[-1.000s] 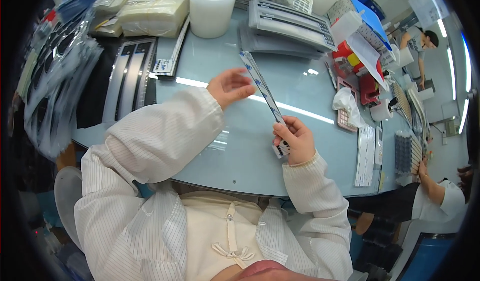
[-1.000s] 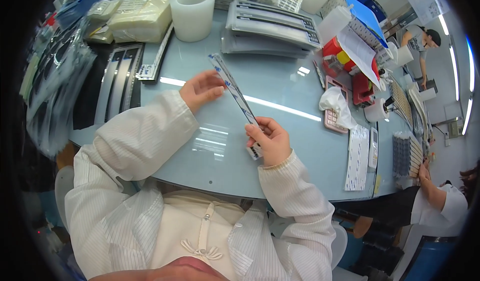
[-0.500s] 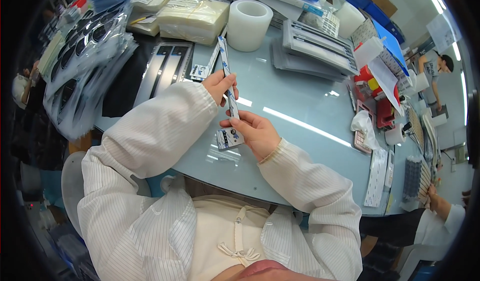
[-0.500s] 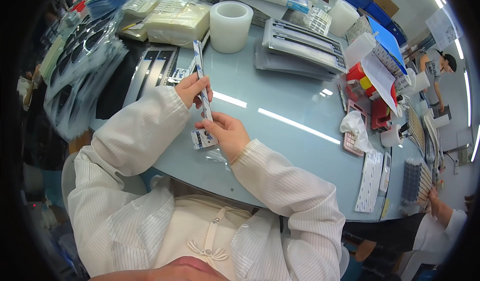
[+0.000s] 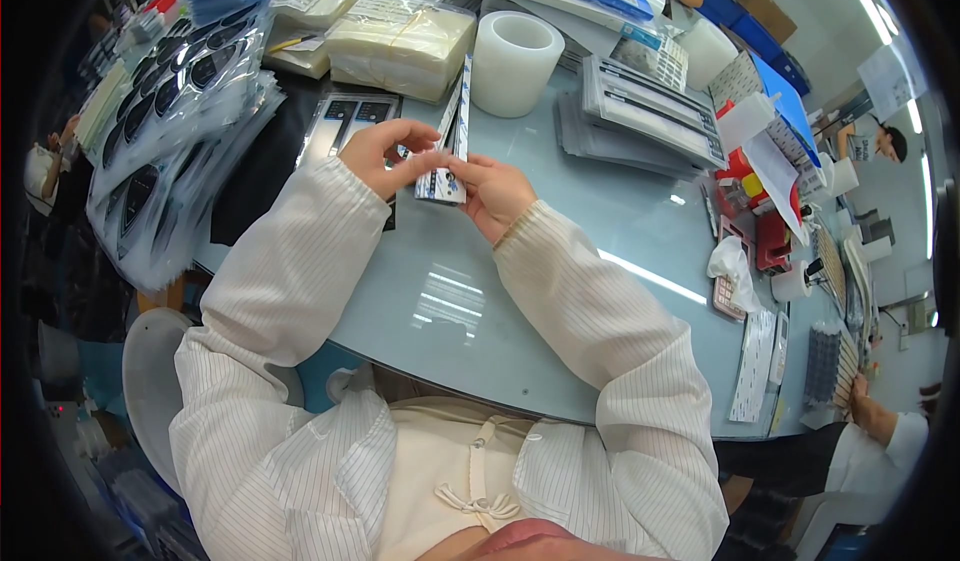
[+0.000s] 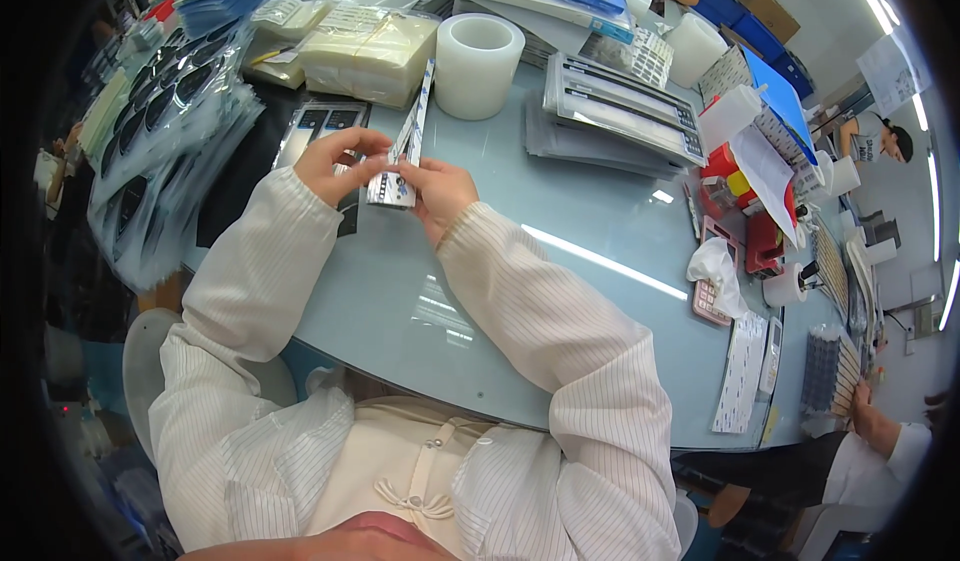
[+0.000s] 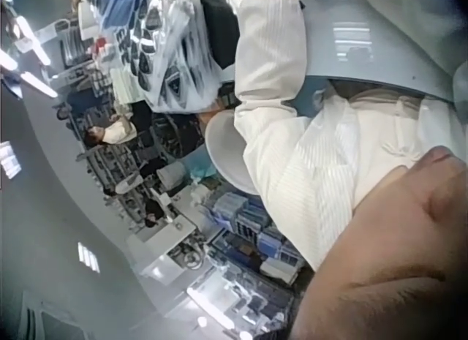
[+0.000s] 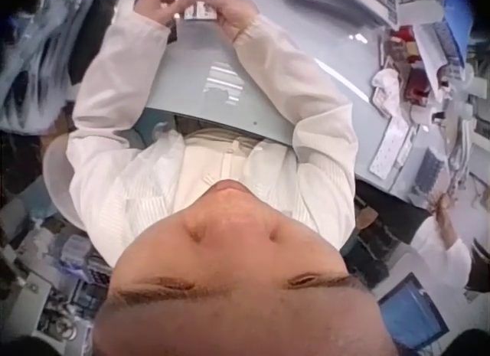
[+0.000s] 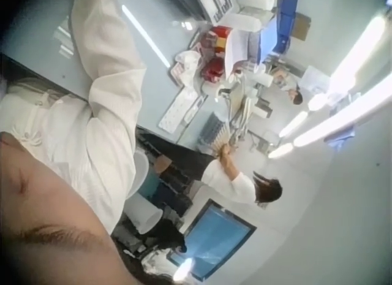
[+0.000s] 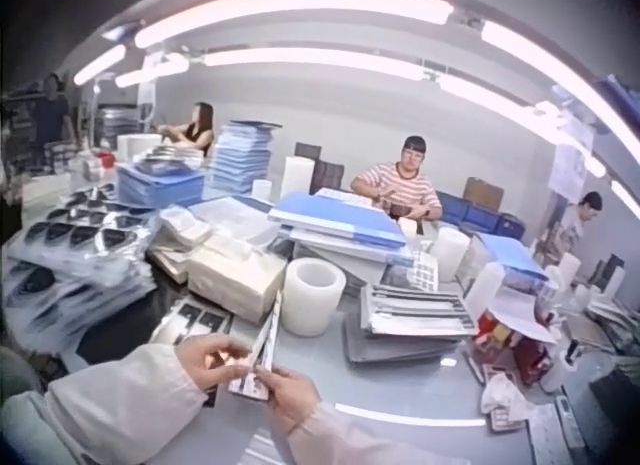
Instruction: Assembling small black plastic components by cleaning them with a cloth and applying adhesive labels.
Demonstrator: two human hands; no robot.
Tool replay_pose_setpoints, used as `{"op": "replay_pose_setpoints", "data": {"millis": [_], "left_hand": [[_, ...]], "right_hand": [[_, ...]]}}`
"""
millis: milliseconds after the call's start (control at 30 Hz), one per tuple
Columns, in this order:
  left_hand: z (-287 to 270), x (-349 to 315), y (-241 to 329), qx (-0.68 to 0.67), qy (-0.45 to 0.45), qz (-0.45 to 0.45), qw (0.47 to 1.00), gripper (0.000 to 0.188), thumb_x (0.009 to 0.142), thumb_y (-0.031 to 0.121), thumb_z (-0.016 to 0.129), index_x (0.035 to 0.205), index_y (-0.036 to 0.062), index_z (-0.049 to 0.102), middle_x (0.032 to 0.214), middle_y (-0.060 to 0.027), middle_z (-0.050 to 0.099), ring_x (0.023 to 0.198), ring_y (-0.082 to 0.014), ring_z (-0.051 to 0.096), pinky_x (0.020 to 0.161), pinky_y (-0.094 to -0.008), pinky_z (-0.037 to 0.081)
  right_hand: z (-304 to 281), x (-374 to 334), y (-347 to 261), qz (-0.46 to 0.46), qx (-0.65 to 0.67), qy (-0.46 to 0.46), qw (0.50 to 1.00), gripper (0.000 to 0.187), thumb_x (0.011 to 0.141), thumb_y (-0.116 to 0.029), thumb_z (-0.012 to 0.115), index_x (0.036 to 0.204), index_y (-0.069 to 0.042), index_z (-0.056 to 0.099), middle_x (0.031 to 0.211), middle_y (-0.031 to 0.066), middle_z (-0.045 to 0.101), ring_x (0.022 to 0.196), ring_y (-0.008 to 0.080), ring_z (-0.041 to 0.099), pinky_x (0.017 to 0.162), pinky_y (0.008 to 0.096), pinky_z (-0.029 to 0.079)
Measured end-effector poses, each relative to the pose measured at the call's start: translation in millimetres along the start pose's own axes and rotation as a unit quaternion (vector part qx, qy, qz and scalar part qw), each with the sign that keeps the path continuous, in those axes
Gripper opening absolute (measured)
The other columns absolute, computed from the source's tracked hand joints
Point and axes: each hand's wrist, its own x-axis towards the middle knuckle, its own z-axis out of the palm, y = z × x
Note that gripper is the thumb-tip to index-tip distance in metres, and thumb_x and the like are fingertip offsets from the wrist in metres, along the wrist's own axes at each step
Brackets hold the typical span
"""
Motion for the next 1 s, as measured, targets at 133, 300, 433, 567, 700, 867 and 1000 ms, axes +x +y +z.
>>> {"op": "replay_pose_setpoints", "data": {"millis": [133, 300, 433, 567, 700, 867, 1000], "left_hand": [[-2.6, -5.5, -2.1, 0.169, -0.012, 0.205, 0.964, 0.059, 0.067, 0.013, 0.086, 0.12, 0.0035, 0.061, 0.117, -0.0149, 0.063, 0.105, -0.0289, 0.062, 0.093, -0.0343, 0.049], [-7.1, 12.8, -8.5, 0.118, -0.002, 0.106, 0.987, 0.058, 0.067, 0.007, 0.083, 0.12, 0.0054, 0.062, 0.113, -0.0126, 0.066, 0.103, -0.0259, 0.064, 0.091, -0.035, 0.051], [-14.9, 27.2, -18.4, 0.142, -0.023, 0.111, 0.983, 0.057, 0.065, 0.002, 0.081, 0.119, 0.0095, 0.065, 0.104, -0.0094, 0.07, 0.097, -0.0244, 0.066, 0.09, -0.0343, 0.052], [-17.9, 31.1, -27.1, 0.151, -0.029, 0.098, 0.983, 0.064, 0.06, -0.006, 0.081, 0.12, 0.0068, 0.064, 0.104, -0.0093, 0.069, 0.097, -0.0217, 0.067, 0.089, -0.0321, 0.052], [-17.2, 32.1, -26.8, 0.142, -0.058, 0.047, 0.987, 0.07, 0.057, -0.007, 0.082, 0.123, 0.0083, 0.063, 0.105, -0.009, 0.069, 0.101, -0.0217, 0.065, 0.091, -0.0325, 0.052], [-14.5, 29.3, -28.9, 0.147, -0.072, 0.058, 0.985, 0.082, 0.055, -0.004, 0.085, 0.131, 0.0107, 0.058, 0.109, -0.0101, 0.068, 0.105, -0.0221, 0.064, 0.092, -0.0337, 0.051], [-14.1, 26.9, -35.6, 0.153, -0.065, 0.09, 0.982, 0.089, 0.057, -0.001, 0.087, 0.138, 0.0123, 0.053, 0.113, -0.0112, 0.067, 0.106, -0.0222, 0.064, 0.093, -0.0349, 0.051]], "right_hand": [[7.9, 15.4, -4.4, -0.015, 0.012, -0.001, 1.0, 0.029, 0.098, -0.007, 0.053, 0.123, 0.008, 0.052, 0.111, 0.0135, 0.065, 0.099, 0.0201, 0.065, 0.088, 0.0337, 0.054], [17.1, 36.0, -4.4, -0.036, 0.029, 0.042, 0.998, 0.025, 0.097, -0.009, 0.056, 0.115, 0.008, 0.057, 0.105, 0.0126, 0.066, 0.092, 0.0206, 0.066, 0.079, 0.034, 0.055], [21.3, 36.9, -4.0, -0.042, 0.02, 0.053, 0.998, 0.026, 0.096, -0.012, 0.059, 0.115, 0.007, 0.059, 0.102, 0.0112, 0.067, 0.09, 0.0199, 0.066, 0.077, 0.0329, 0.054], [17.9, 30.6, -4.0, -0.051, -0.118, 0.079, 0.989, 0.031, 0.093, -0.017, 0.065, 0.115, 0.005, 0.062, 0.096, 0.0064, 0.067, 0.083, 0.0135, 0.062, 0.073, 0.0267, 0.05], [12.0, 29.5, -3.1, -0.058, -0.18, 0.062, 0.98, 0.033, 0.088, -0.013, 0.069, 0.115, 0.005, 0.064, 0.093, 0.0054, 0.067, 0.078, 0.0114, 0.059, 0.068, 0.0239, 0.046], [15.6, 19.5, -0.7, -0.09, -0.216, 0.047, 0.971, 0.038, 0.086, -0.009, 0.068, 0.121, 0.004, 0.062, 0.096, 0.0063, 0.067, 0.082, 0.0113, 0.058, 0.07, 0.025, 0.046], [18.2, 11.9, 2.4, -0.11, -0.273, 0.029, 0.955, 0.049, 0.083, -0.012, 0.071, 0.127, 0.004, 0.058, 0.099, 0.0079, 0.064, 0.087, 0.013, 0.058, 0.075, 0.0283, 0.047]]}}
